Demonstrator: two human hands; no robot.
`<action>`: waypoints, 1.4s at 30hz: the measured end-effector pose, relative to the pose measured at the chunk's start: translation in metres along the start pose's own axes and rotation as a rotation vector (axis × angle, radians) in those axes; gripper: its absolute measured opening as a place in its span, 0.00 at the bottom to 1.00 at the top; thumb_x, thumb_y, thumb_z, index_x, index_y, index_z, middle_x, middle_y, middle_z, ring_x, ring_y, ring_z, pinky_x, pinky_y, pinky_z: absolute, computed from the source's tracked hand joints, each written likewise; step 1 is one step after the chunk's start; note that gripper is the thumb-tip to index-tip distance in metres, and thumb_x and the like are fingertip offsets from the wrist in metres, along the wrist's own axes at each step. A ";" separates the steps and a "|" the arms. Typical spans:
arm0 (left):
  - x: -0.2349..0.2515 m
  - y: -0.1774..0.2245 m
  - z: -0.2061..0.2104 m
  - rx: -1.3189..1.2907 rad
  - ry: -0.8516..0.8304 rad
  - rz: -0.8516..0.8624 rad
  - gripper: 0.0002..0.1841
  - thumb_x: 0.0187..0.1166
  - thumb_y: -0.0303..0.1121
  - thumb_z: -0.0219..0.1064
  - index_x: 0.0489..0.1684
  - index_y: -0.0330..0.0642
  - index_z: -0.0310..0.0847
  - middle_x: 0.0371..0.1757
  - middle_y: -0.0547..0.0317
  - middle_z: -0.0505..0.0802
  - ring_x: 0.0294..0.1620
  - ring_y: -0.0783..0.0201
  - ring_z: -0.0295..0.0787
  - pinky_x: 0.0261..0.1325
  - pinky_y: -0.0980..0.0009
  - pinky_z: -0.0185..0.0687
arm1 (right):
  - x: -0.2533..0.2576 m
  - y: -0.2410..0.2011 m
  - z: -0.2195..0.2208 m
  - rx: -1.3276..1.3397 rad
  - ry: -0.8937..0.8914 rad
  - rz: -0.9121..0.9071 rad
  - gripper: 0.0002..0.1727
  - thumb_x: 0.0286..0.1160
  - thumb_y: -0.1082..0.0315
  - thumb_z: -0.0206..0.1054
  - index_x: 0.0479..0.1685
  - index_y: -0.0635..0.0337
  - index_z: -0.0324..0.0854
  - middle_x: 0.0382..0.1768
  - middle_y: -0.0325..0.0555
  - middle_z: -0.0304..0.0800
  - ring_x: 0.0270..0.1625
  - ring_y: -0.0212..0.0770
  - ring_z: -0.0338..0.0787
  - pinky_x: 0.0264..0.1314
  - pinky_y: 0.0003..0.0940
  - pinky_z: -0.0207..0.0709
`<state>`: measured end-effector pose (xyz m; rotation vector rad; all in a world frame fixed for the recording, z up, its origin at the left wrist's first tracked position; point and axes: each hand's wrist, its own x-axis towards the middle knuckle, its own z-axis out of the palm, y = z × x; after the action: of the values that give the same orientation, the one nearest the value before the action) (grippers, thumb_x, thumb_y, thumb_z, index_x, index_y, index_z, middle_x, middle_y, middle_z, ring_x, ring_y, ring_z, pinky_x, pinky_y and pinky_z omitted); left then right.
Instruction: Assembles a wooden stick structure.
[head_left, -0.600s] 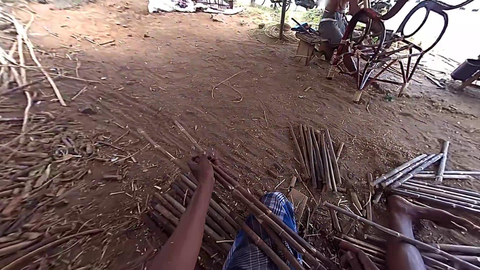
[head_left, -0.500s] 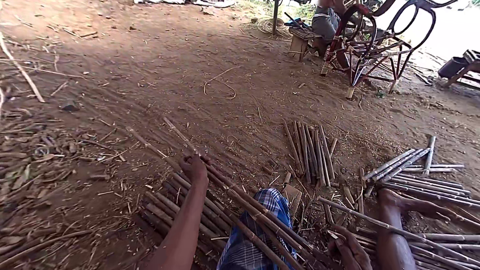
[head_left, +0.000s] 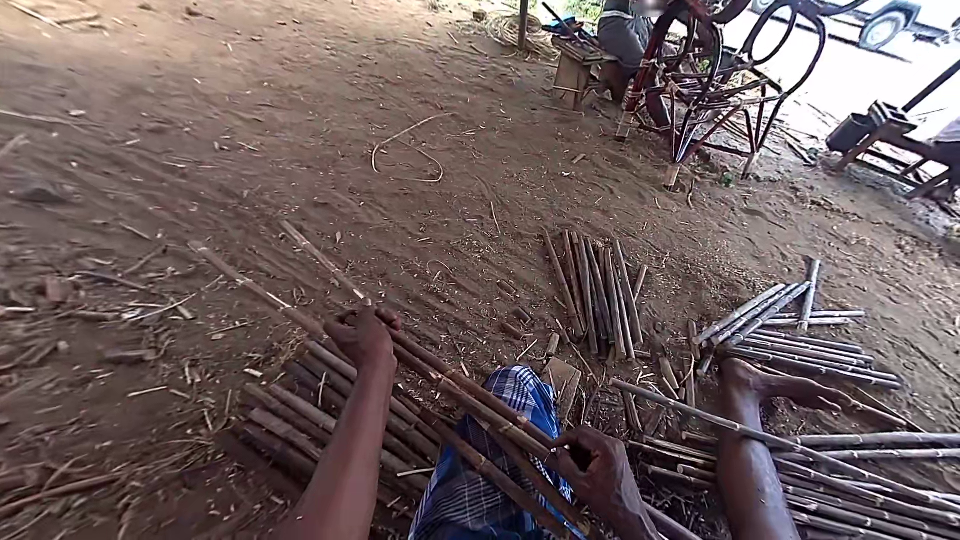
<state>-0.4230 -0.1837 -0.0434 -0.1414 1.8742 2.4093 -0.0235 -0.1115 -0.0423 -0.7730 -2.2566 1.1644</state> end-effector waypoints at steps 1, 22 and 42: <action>0.000 -0.001 0.000 0.003 -0.002 0.003 0.20 0.89 0.37 0.63 0.67 0.39 0.58 0.33 0.57 0.84 0.22 0.64 0.88 0.32 0.64 0.93 | -0.001 -0.001 0.001 -0.009 0.005 -0.006 0.07 0.68 0.64 0.72 0.39 0.51 0.94 0.32 0.31 0.91 0.27 0.21 0.85 0.30 0.20 0.81; 0.029 -0.007 0.010 0.171 -0.002 -0.007 0.28 0.88 0.38 0.62 0.80 0.42 0.53 0.42 0.60 0.80 0.27 0.71 0.85 0.36 0.71 0.89 | -0.060 0.033 -0.070 0.038 0.024 0.072 0.07 0.70 0.65 0.71 0.41 0.53 0.94 0.34 0.35 0.92 0.31 0.25 0.87 0.33 0.24 0.83; 0.086 0.014 0.020 0.256 0.001 0.010 0.28 0.90 0.40 0.58 0.83 0.42 0.51 0.44 0.58 0.80 0.26 0.72 0.84 0.34 0.71 0.88 | -0.089 0.041 -0.117 -0.399 -0.106 0.151 0.33 0.63 0.32 0.75 0.60 0.44 0.89 0.56 0.40 0.89 0.53 0.35 0.90 0.56 0.41 0.89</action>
<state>-0.5105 -0.1668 -0.0357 -0.1157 2.1661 2.1488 0.1260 -0.0855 -0.0300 -1.0701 -2.5973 0.8409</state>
